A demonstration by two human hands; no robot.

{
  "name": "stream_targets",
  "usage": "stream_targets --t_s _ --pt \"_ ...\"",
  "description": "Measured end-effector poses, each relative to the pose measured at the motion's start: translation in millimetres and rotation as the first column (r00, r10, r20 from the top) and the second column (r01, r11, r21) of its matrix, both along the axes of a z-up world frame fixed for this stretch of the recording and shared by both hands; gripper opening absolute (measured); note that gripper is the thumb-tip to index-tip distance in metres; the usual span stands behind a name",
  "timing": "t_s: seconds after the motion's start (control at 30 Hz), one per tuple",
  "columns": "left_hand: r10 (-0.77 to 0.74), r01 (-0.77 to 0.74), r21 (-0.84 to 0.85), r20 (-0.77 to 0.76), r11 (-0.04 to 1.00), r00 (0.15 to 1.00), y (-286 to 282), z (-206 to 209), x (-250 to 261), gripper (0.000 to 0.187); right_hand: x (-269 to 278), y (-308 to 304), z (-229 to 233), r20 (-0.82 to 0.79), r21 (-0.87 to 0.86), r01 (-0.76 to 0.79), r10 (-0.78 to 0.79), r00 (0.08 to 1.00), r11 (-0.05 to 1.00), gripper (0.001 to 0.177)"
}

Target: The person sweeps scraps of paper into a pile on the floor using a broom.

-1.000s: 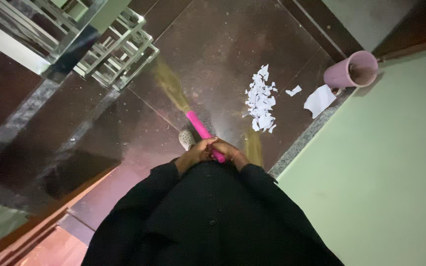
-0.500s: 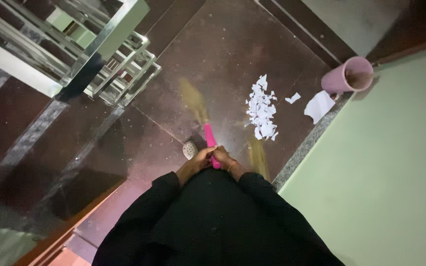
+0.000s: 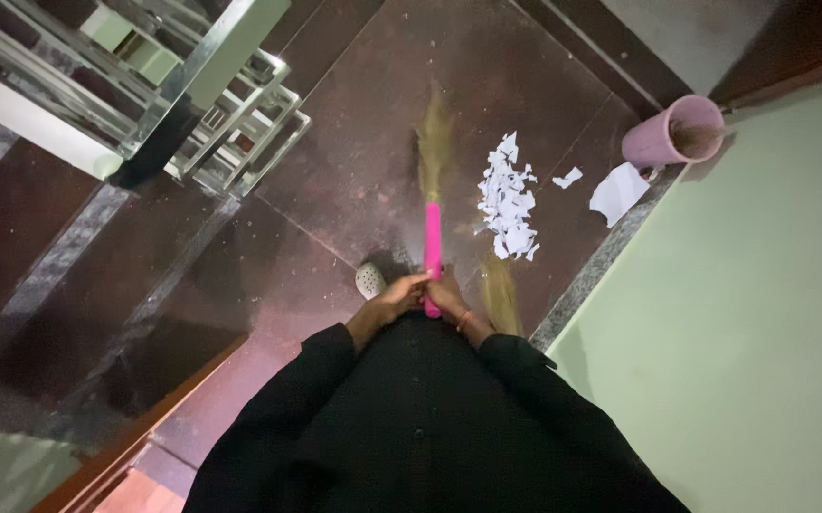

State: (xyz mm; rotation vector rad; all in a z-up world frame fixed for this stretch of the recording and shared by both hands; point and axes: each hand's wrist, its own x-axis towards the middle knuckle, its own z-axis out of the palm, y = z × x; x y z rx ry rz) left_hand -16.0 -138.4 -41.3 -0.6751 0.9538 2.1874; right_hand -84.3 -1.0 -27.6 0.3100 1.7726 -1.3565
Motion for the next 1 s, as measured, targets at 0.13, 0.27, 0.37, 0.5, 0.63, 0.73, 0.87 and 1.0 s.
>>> stream_targets --t_s 0.13,0.27,0.37,0.5,0.63,0.73,0.87,1.0 --pt "0.132 -0.137 0.041 0.106 0.99 0.986 0 -8 4 0.053 4 -2 -2 -0.091 -0.088 -0.161 0.153 0.984 0.983 0.046" --pt "0.174 -0.192 0.062 0.225 0.979 0.959 -8 -9 7 0.047 -4 -12 -4 -0.022 -0.235 -0.352 0.357 0.934 0.906 0.027" --pt "0.256 -0.295 0.092 0.302 0.951 0.919 -8 -7 18 0.04 1 -19 -5 -0.003 -0.278 -0.452 0.469 0.883 0.848 0.026" --pt "0.289 -0.31 0.149 0.149 0.939 0.946 -15 -7 12 0.033 -9 -37 -12 0.171 -0.357 -0.376 0.456 0.874 0.855 0.027" --pt "0.256 -0.258 0.009 0.097 0.966 0.962 -20 -5 -7 0.035 -13 -51 -13 0.103 -0.498 -0.303 0.402 0.91 0.812 0.032" --pt "0.269 -0.275 0.031 0.141 0.961 0.953 -20 0 -26 0.037 -30 -53 -9 0.285 -0.218 -0.084 0.146 0.947 0.972 0.026" --pt "0.177 -0.152 -0.11 0.262 0.982 0.949 -19 1 -60 0.042 -62 -53 -7 0.277 -0.044 0.135 -0.117 0.954 0.99 0.027" --pt "0.229 -0.229 0.036 -0.004 0.973 0.973 -21 9 -93 0.038 -91 -56 -2 0.071 -0.116 0.219 -0.212 0.975 0.969 0.041"
